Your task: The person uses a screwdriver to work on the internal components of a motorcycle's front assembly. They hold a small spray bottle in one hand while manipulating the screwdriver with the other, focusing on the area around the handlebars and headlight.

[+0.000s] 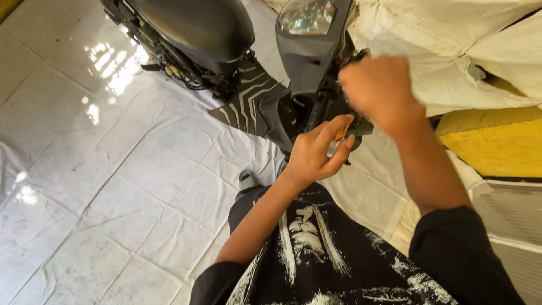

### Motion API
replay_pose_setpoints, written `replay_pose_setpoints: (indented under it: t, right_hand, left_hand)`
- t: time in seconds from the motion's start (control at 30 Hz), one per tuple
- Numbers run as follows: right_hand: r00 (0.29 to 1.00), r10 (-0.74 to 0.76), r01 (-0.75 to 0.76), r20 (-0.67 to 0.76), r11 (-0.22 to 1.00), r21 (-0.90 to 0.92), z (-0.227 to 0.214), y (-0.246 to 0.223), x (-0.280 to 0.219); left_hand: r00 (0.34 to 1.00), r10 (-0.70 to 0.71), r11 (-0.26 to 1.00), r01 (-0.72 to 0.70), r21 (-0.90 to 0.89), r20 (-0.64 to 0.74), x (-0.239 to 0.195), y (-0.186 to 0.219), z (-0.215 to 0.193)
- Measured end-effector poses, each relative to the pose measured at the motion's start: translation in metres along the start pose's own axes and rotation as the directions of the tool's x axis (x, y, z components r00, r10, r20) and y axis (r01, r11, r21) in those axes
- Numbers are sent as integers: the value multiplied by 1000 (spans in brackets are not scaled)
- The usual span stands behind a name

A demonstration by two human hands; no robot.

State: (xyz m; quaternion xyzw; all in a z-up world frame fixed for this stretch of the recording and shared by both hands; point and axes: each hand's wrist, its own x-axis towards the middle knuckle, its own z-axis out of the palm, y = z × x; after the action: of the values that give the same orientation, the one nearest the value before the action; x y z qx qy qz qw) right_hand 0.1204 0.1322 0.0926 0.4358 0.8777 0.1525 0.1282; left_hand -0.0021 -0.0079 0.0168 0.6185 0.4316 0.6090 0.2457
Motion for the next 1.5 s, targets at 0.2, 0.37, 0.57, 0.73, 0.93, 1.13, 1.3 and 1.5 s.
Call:
replay_pose_setpoints:
  t: [0.2, 0.37, 0.57, 0.73, 0.93, 1.13, 1.3, 1.5]
  right_hand:
    - [997, -27, 23, -78, 998, -53, 7, 12, 15]
    - [997, 7, -7, -83, 1000, 0, -16, 9, -7]
    - [955, 53, -48, -293, 999, 23, 26, 16, 7]
    - [891, 177, -240, -419, 965, -103, 24, 25, -11]
    - [823, 78, 9, -563, 989, 150, 61, 54, -4]
    - [840, 173, -17, -515, 956, 292, 76, 43, 2]
    - [840, 119, 185, -530, 855, 485, 62, 74, -1]
    - [856, -57, 279, -513, 888, 366, 82, 66, 29]
  left_hand:
    - [999, -39, 997, 39, -65, -4, 2, 3, -5]
    - [1000, -24, 997, 23, -74, -11, 2, 2, -5]
    - [1000, -9, 999, 9, -50, 10, -5, -3, -2]
    - [1000, 8, 1000, -8, -24, -28, -3, -6, 0]
    - [1000, 23, 1000, -22, 13, -5, -2, -4, 2]
    - [1000, 16, 999, -16, 33, -12, -9, -13, 6]
    - [998, 41, 998, -39, 42, -38, -11, -16, 9]
    - [998, -37, 993, 43, 114, -58, -14, -9, 12]
